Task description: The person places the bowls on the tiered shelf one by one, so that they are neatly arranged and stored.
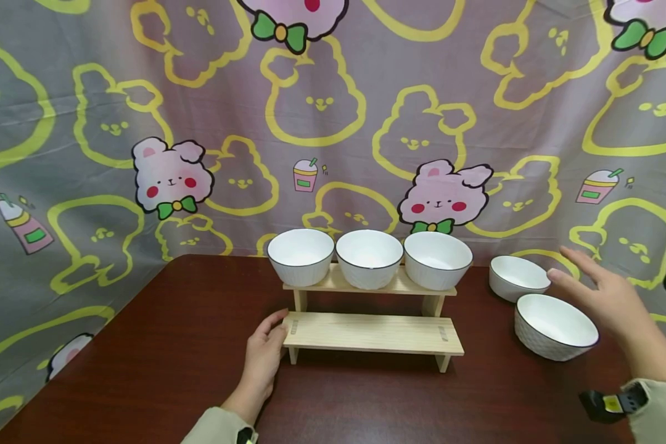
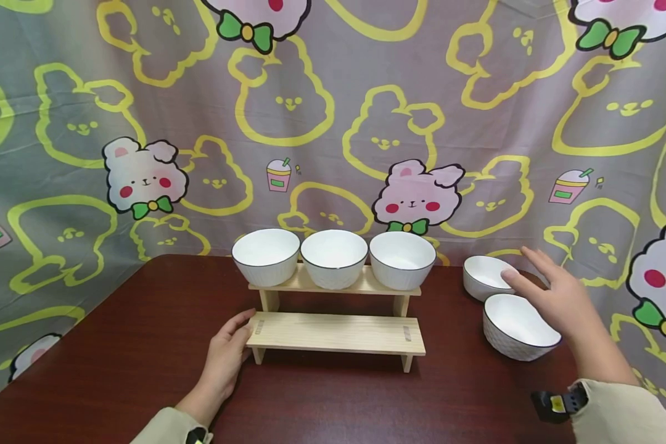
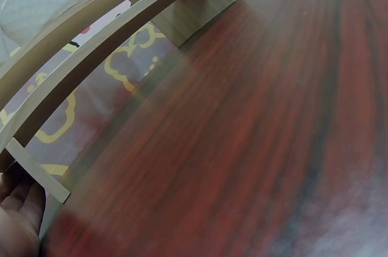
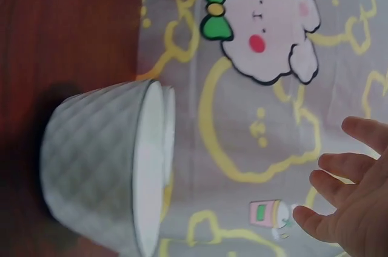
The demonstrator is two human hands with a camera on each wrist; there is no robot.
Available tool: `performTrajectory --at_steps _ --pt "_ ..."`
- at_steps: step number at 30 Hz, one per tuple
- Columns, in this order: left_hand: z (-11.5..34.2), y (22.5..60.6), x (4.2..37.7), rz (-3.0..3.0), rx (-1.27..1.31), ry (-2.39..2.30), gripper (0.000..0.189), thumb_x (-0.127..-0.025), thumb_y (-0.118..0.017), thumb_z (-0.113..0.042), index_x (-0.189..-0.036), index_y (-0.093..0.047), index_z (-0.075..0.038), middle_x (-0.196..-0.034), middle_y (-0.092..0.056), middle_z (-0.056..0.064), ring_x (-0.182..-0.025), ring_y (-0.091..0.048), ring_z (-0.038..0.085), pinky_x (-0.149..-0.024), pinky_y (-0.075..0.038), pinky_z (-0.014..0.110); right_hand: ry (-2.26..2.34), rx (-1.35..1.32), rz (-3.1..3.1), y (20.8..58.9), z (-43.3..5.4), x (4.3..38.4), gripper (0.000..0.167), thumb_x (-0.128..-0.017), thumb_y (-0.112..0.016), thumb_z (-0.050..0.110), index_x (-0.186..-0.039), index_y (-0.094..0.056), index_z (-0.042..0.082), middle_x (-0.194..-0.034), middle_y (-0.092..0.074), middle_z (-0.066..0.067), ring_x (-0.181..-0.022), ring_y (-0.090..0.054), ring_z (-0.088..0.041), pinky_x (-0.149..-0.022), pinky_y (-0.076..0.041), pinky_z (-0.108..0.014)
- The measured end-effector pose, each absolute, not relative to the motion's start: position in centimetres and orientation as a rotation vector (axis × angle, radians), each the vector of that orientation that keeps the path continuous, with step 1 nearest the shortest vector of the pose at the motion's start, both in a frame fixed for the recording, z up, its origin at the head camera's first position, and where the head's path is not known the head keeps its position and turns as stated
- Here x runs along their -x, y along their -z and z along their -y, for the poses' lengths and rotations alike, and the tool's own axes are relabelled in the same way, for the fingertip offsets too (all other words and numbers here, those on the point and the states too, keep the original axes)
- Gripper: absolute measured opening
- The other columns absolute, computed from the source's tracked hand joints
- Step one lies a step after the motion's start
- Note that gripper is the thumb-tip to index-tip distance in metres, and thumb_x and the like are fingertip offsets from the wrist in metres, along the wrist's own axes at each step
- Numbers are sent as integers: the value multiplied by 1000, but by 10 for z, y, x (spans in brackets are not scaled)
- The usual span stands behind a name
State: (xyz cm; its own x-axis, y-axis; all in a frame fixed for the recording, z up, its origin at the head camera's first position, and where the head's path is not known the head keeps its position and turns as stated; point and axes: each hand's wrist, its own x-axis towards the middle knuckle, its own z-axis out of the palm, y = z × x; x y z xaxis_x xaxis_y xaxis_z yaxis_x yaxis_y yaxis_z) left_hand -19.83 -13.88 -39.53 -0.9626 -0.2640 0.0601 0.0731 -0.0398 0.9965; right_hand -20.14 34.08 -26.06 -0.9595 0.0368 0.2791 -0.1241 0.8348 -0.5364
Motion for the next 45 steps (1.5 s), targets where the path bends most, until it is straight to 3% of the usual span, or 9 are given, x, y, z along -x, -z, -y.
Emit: performTrajectory --at_steps 19,35,41,45 --pt "139 395 200 2015 -214 2080 36 -93 -46 -11 -127 -54 -4 -118 -54 16 -92 -54 14 -72 -46 24 -790 35 2927 315 -375 217 86 -91 -38 53 -144 -4 -5 -138 3 -44 -122 -5 -64 -87 -17 -72" --pt "139 397 200 2019 -233 2064 36 -92 -46 -10 -127 -54 -4 -114 -56 14 -89 -54 13 -71 -46 25 -583 80 2979 344 -379 236 101 -83 -49 61 -140 -10 -13 -128 -7 -55 -111 -15 -70 -84 -22 -73" --pt "139 398 200 2022 -227 2061 36 -92 -46 -10 -127 -54 -4 -109 -57 12 -87 -54 12 -70 -46 25 -458 107 2960 348 -374 234 109 -76 -57 63 -137 -15 -16 -115 -19 -52 -103 -23 -66 -81 -27 -70" --pt "139 397 200 2021 -228 2063 36 -92 -46 -10 -127 -54 -4 -107 -58 12 -86 -54 11 -69 -46 25 -440 129 2978 346 -371 232 110 -76 -55 65 -137 -14 -17 -112 -22 -50 -99 -29 -64 -77 -30 -69"
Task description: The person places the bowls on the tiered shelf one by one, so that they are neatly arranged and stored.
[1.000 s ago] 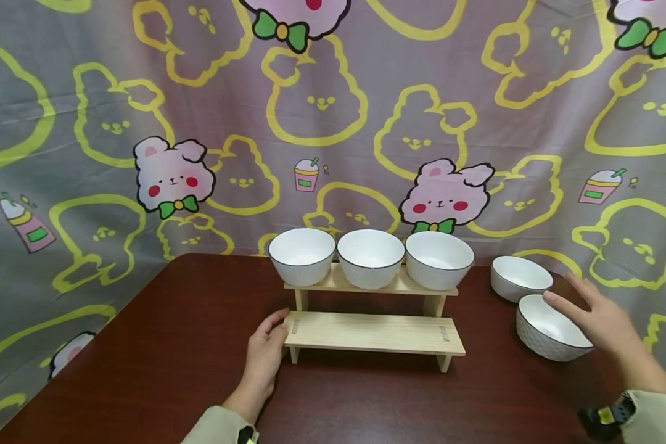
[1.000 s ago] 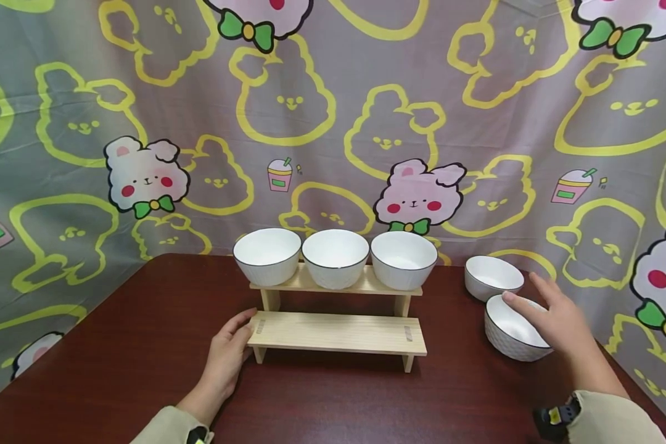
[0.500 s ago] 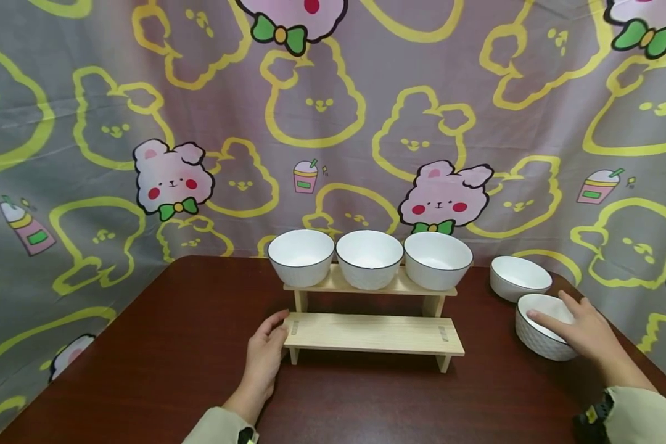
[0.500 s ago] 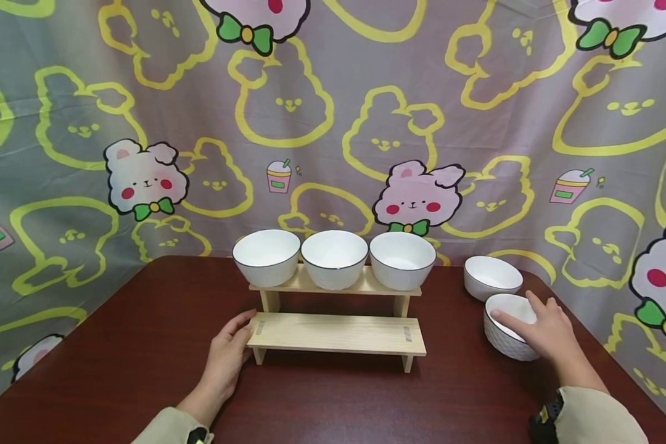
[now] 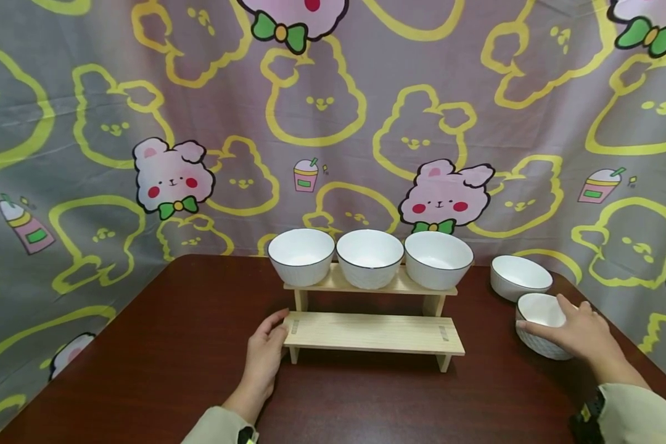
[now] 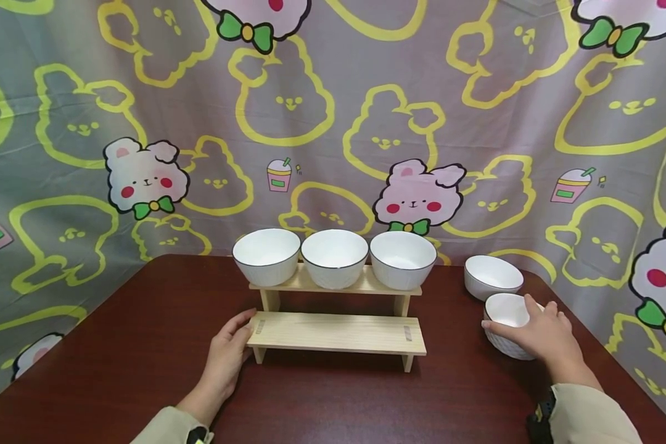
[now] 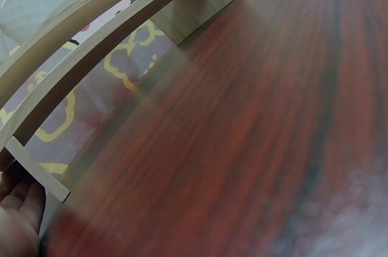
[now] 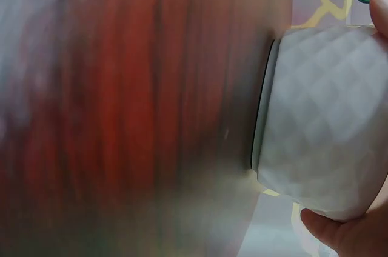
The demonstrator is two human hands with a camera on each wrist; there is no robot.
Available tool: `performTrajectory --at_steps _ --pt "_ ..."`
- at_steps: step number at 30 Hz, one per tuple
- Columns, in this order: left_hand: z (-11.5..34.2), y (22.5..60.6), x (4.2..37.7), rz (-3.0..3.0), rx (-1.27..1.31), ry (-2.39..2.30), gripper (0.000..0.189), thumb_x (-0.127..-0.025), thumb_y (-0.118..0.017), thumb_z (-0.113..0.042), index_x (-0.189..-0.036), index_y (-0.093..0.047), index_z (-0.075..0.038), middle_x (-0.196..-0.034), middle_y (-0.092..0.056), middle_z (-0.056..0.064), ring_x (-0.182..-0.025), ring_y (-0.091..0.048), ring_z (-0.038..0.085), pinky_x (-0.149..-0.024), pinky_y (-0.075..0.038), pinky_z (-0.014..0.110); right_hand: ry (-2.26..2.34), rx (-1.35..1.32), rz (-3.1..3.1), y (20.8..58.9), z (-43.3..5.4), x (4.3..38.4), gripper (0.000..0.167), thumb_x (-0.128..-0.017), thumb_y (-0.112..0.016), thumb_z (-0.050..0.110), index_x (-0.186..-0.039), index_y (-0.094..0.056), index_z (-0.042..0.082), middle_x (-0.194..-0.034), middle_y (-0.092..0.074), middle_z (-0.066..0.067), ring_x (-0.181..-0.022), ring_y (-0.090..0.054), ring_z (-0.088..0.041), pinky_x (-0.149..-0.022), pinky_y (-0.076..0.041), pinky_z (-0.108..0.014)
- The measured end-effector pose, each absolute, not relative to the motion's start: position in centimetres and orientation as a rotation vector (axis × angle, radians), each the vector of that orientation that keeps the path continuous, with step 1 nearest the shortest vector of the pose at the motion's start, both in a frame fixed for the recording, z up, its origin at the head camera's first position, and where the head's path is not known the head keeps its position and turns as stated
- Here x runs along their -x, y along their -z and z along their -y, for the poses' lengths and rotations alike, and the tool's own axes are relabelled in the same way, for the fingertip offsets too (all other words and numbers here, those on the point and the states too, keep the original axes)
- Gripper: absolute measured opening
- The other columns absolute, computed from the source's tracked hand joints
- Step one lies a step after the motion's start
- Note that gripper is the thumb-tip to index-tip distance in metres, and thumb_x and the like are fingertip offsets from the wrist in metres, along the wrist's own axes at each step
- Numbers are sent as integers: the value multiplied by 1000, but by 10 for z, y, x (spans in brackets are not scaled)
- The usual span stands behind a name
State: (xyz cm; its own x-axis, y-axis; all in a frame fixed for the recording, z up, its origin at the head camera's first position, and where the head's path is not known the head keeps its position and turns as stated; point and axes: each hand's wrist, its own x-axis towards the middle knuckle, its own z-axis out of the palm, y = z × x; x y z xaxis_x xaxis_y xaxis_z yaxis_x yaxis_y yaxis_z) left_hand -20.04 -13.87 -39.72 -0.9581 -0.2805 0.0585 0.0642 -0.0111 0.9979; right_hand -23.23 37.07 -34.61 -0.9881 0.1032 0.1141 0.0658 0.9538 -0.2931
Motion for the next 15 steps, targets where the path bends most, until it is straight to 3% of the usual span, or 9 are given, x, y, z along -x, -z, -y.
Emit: performTrajectory --at_steps 5,15 --pt "139 396 200 2019 -230 2064 36 -92 -46 -10 -127 -54 -4 -107 -58 12 -86 -54 11 -69 -47 24 -425 129 2999 345 -370 232 108 -78 -51 67 -136 -18 -18 -113 -25 -48 -96 -33 -62 -74 -34 -66" --pt "138 396 200 2022 -230 2065 36 -92 -45 -9 -126 -55 -5 -113 -55 14 -86 -54 12 -68 -46 25 -361 104 2964 347 -373 231 102 -79 -52 65 -130 -29 -20 -121 -26 -52 -97 -37 -63 -79 -29 -67"
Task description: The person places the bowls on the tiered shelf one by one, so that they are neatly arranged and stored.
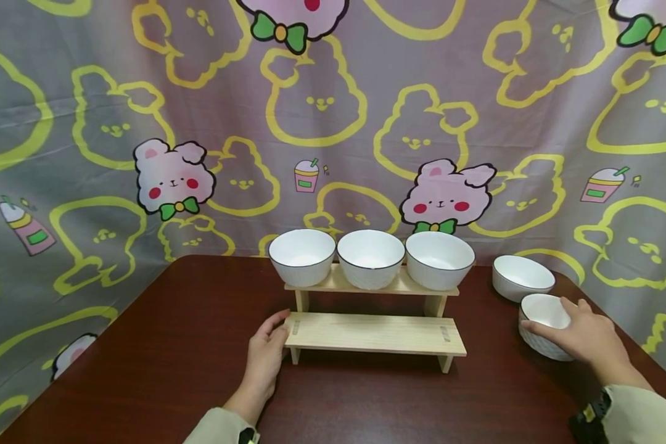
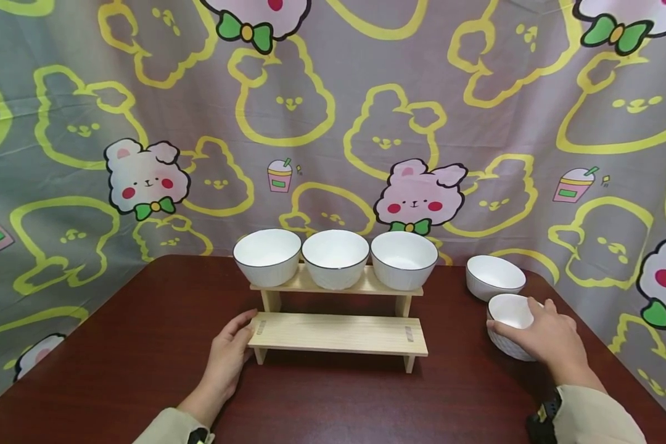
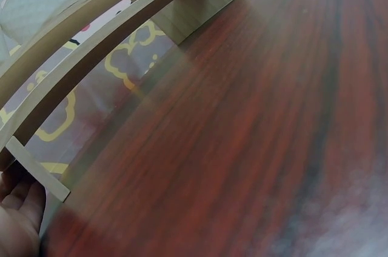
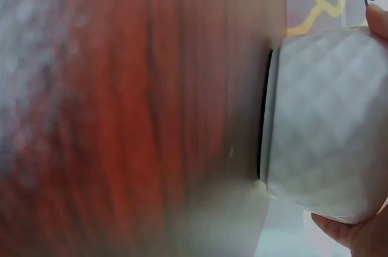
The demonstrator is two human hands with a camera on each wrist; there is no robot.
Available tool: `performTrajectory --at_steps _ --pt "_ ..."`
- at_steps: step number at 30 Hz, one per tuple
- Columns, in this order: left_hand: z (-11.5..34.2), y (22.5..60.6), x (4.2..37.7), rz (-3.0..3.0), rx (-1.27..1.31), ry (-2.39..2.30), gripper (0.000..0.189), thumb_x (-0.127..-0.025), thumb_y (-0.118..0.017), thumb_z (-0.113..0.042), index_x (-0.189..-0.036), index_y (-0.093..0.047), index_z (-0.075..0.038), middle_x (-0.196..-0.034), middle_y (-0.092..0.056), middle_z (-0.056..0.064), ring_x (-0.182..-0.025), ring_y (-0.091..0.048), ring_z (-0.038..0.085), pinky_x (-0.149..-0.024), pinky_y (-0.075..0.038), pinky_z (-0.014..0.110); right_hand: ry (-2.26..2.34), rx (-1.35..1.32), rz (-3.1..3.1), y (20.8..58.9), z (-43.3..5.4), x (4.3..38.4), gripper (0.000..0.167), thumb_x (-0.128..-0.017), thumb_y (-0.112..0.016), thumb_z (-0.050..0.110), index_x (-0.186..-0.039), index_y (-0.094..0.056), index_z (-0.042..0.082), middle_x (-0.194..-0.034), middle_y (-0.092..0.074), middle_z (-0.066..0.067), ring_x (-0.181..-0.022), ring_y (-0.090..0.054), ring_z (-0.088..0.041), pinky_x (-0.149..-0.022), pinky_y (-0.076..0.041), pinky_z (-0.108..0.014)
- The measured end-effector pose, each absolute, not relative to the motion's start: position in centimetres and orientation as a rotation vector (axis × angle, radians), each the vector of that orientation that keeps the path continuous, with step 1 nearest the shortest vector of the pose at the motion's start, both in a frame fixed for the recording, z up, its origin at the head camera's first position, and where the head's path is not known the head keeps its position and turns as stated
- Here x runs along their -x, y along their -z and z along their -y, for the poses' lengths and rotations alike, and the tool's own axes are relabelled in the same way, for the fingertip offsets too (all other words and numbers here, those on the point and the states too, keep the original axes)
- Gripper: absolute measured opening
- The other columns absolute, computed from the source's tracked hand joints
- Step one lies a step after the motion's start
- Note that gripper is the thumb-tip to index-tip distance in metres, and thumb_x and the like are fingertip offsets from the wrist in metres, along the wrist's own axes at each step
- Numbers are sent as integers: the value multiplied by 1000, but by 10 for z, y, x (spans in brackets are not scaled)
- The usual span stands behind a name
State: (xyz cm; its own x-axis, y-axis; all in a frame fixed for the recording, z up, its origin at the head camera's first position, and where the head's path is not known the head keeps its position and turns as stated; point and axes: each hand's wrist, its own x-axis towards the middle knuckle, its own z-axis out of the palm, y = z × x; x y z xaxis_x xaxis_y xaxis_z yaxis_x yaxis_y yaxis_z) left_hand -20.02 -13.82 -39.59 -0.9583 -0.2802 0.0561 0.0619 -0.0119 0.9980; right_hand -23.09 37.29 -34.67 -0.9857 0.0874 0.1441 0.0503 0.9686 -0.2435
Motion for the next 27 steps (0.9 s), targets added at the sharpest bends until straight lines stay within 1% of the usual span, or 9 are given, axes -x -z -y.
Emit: performTrajectory --at_steps 5,10,18,22,27 --pt "138 396 199 2016 -224 2068 36 -92 -44 -8 -126 -54 -4 -112 -55 15 -86 -54 12 -69 -46 25 -361 141 2945 346 -374 229 101 -79 -52 65 -129 -32 -19 -122 -26 -53 -100 -35 -62 -76 -34 -67" --pt "138 395 199 2016 -218 2065 36 -92 -44 -8 -127 -54 -4 -112 -55 14 -86 -54 11 -69 -46 25 -370 164 2908 348 -373 226 100 -77 -54 66 -128 -35 -18 -121 -29 -52 -100 -35 -61 -76 -36 -65" --pt "139 396 199 2025 -225 2059 36 -92 -45 -10 -127 -54 -5 -105 -56 10 -85 -53 11 -69 -45 26 -364 168 2858 349 -374 222 99 -75 -57 65 -128 -36 -15 -117 -35 -47 -91 -41 -57 -69 -38 -59" --pt "139 396 199 2023 -226 2058 36 -92 -45 -10 -126 -55 -5 -107 -56 11 -85 -53 11 -69 -45 26 -360 172 2855 345 -372 222 98 -75 -57 65 -128 -36 -15 -113 -37 -43 -88 -43 -55 -68 -39 -57" --pt "139 396 199 2022 -224 2057 36 -92 -45 -9 -126 -55 -5 -110 -56 13 -84 -53 11 -68 -45 26 -371 154 2834 338 -369 221 96 -77 -57 63 -127 -36 -16 -117 -37 -41 -90 -44 -55 -69 -39 -58"
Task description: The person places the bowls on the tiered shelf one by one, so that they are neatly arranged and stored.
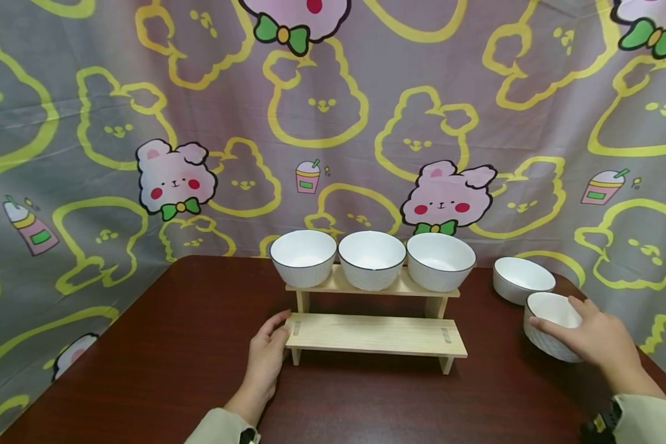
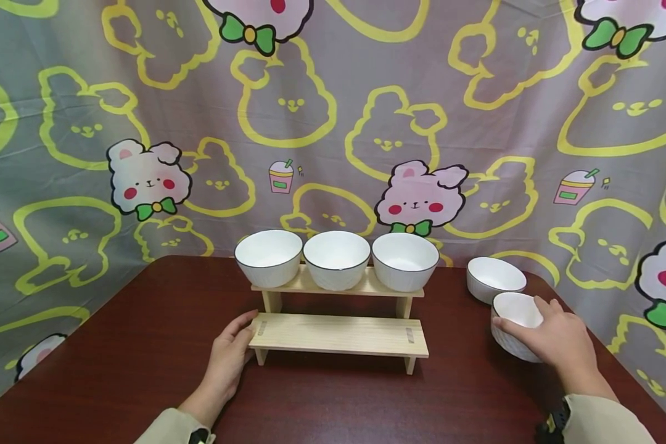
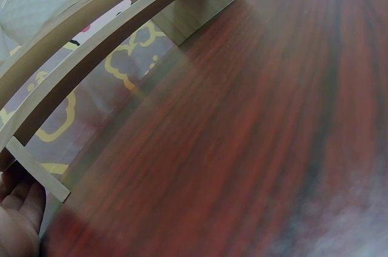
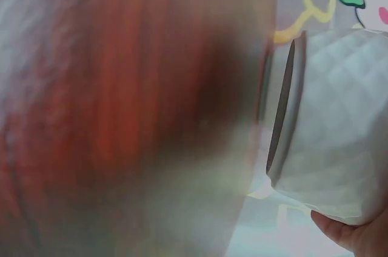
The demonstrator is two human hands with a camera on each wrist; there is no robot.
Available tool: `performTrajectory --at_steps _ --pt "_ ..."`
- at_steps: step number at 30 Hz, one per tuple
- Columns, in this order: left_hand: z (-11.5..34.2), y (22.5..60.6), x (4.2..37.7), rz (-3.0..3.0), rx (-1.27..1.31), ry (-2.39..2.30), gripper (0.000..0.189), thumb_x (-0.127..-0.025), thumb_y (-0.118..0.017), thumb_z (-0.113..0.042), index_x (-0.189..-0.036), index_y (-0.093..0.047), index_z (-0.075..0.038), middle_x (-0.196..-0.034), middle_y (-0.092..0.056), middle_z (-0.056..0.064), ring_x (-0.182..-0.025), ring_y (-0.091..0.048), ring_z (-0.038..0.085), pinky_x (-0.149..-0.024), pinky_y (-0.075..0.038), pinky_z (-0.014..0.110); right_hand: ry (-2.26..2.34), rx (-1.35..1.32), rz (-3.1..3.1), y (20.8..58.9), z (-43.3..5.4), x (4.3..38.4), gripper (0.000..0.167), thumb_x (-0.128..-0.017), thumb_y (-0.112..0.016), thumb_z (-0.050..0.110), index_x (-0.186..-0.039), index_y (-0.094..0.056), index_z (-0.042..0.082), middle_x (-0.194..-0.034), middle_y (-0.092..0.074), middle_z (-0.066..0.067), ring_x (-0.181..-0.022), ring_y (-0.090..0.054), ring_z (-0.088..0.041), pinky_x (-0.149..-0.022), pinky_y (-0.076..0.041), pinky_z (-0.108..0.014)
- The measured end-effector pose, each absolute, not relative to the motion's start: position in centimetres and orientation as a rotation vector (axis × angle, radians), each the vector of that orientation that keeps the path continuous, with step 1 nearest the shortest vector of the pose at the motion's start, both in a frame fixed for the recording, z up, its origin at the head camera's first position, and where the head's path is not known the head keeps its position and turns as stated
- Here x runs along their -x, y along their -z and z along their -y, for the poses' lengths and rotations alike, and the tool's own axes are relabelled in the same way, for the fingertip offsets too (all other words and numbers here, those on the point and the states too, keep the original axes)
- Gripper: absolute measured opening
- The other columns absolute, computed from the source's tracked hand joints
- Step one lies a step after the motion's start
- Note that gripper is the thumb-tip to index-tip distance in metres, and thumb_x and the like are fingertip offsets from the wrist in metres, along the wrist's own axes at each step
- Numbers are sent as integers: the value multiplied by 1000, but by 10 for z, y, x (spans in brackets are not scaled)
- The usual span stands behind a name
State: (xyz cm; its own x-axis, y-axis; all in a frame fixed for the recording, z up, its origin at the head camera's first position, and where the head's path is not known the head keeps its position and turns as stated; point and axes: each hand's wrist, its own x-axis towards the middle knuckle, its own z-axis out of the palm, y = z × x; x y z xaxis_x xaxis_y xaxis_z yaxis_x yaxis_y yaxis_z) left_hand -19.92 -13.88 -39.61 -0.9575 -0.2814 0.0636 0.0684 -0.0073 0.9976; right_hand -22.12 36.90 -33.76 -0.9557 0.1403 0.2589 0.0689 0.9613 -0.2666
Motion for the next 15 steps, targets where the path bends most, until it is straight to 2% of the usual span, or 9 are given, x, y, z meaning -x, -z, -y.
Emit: performTrajectory --at_steps 9,15 --pt "139 396 199 2017 -214 2074 36 -93 -44 -10 -127 -54 -5 -116 -54 15 -87 -53 12 -68 -45 25 -400 46 2728 320 -356 214 87 -75 -63 57 -129 -42 -7 -118 -41 -35 -89 -45 -54 -67 -37 -56" --pt "139 395 199 2020 -216 2072 36 -93 -44 -9 -127 -54 -5 -117 -54 16 -86 -54 12 -68 -45 25 -399 50 2738 305 -349 210 86 -77 -61 57 -130 -42 -8 -120 -42 -36 -91 -44 -55 -68 -36 -56"
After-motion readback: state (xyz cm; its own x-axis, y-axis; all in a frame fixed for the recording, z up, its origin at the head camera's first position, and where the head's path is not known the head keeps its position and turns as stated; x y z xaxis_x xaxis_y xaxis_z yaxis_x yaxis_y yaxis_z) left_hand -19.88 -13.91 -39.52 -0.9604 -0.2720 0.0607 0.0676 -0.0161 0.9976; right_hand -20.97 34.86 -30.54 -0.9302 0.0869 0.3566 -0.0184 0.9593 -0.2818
